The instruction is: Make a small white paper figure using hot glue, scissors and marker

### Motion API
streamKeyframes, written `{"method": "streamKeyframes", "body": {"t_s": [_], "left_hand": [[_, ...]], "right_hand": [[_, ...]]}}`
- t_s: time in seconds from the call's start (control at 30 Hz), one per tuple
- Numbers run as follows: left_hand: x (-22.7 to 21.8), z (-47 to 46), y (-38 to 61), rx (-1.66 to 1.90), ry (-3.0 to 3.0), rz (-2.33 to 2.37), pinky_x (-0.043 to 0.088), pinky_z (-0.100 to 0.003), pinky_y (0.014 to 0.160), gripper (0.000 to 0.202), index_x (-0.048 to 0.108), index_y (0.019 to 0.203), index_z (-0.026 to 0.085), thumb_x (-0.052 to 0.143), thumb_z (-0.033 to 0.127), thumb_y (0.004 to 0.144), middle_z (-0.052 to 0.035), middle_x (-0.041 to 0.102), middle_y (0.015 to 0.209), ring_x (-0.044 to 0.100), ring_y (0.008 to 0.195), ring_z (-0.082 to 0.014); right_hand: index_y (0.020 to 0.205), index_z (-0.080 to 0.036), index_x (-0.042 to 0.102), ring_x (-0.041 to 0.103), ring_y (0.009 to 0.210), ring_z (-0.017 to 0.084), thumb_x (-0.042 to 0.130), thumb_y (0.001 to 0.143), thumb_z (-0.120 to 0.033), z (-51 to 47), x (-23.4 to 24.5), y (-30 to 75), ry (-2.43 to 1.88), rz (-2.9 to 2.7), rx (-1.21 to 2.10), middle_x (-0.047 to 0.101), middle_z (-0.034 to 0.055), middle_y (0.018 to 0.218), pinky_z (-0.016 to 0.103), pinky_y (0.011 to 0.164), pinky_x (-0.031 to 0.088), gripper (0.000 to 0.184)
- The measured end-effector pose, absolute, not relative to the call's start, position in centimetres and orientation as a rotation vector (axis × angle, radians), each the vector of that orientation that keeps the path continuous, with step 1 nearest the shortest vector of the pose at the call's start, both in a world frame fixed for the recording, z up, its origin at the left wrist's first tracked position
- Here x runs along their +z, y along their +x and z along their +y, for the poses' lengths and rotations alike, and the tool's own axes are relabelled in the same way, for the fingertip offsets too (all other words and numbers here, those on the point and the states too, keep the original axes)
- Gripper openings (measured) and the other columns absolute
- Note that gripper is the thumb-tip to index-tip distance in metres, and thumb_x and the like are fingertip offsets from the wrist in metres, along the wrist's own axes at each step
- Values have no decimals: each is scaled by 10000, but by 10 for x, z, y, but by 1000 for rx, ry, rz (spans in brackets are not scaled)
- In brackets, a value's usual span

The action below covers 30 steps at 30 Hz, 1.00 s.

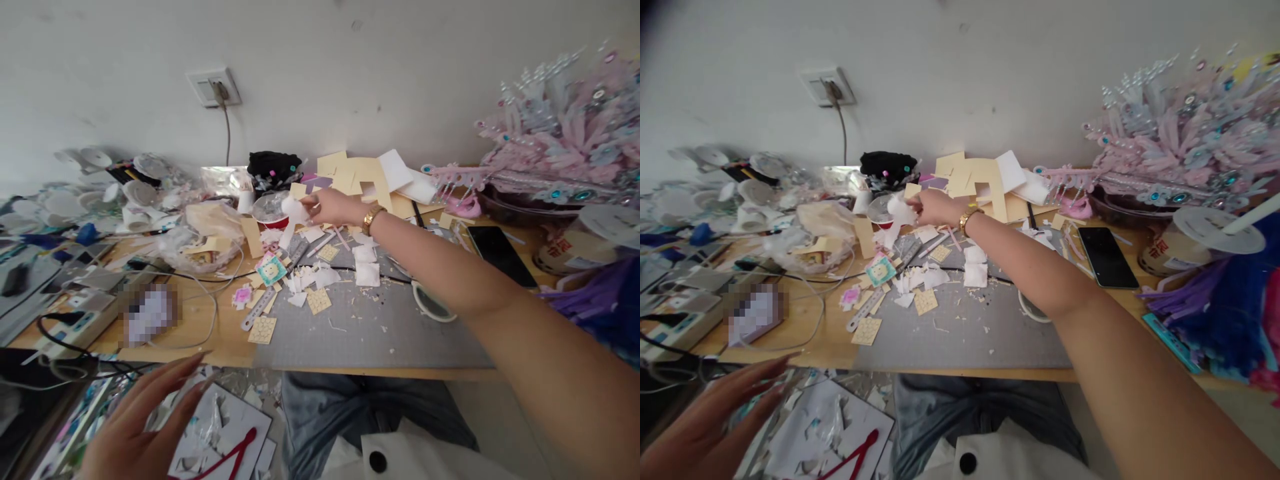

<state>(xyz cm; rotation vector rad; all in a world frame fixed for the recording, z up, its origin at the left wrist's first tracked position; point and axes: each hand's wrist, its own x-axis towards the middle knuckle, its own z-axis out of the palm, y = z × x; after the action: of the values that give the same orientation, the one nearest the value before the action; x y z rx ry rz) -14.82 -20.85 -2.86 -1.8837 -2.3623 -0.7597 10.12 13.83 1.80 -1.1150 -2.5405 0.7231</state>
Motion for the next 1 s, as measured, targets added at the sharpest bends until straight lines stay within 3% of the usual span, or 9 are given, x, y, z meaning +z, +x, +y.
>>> {"method": "streamKeyframes", "body": {"t_s": [0.07, 0.17, 0.23, 0.37, 0.53, 0.73, 0.87, 1.0], "left_hand": [[-21, -195, -129, -874, -1969, -2332, 646, -364, 568, 251, 649, 1049, 638, 590, 539, 826, 140, 741, 1047, 742, 923, -272], [-15, -173, -108, -892, -2138, -2276, 620, -285, 539, 225, 695, 1064, 496, 613, 485, 855, 69, 746, 1059, 740, 930, -242], [-16, -157, -98, -962, -2251, -2157, 626, -287, 610, 219, 721, 1047, 393, 626, 469, 865, 16, 752, 1031, 740, 896, -230], [-25, -126, -75, -1002, -2453, -1939, 618, -337, 736, 217, 736, 1023, 275, 611, 405, 902, -56, 744, 980, 719, 898, -229], [-29, -105, -48, -977, -2642, -1794, 585, -365, 801, 195, 729, 1042, 230, 633, 320, 899, -82, 731, 991, 686, 922, -227], [-25, -68, -37, -933, -2593, -1805, 553, -396, 861, 197, 714, 1052, 226, 679, 218, 859, -75, 720, 1000, 658, 968, -247], [-25, -25, -13, -915, -2396, -1778, 513, -467, 937, 399, 651, 1172, 169, 761, 216, 791, -136, 687, 1128, 615, 1091, -316], [-33, 7, 19, -951, -2528, -1703, 477, -486, 1001, 621, 552, 1323, 140, 791, 223, 756, -190, 629, 1293, 579, 1199, -342]], "right_hand": [[1177, -195, 670, 663, 893, 181, 755, 745, -111, 141, 19, 107, -1070, -2599, 761, 725, 68, 1153, 236, 716, 464, 448], [1075, -193, 735, 671, 909, 220, 732, 743, -92, 138, 9, 130, -1148, -2784, 488, 748, 77, 1039, 268, 725, 463, 347], [974, -180, 771, 674, 907, 250, 746, 726, -87, 134, -2, 149, -1291, -2937, 309, 749, 95, 983, 292, 734, 459, 266], [1029, -162, 762, 644, 1034, 291, 855, 673, -204, 128, -18, 171, -1321, -3094, 208, 726, 128, 1070, 300, 777, 453, 370], [909, -173, 758, 648, 963, 237, 780, 685, -125, 132, -17, 182, -1329, -2938, 382, 734, 75, 986, 265, 751, 434, 230], [829, -181, 702, 639, 844, 185, 577, 699, -54, 116, -14, 201, -1163, -2325, 536, 724, 25, 892, 273, 748, 448, 221], [761, -192, 664, 649, 845, 194, 555, 718, -109, 88, -23, 209, -1064, -2029, 585, 727, 44, 904, 310, 771, 487, 143], [757, -199, 662, 642, 743, 175, 578, 696, -151, 67, -37, 210, -1056, -1903, 707, 708, 19, 774, 303, 721, 505, 113]]}}
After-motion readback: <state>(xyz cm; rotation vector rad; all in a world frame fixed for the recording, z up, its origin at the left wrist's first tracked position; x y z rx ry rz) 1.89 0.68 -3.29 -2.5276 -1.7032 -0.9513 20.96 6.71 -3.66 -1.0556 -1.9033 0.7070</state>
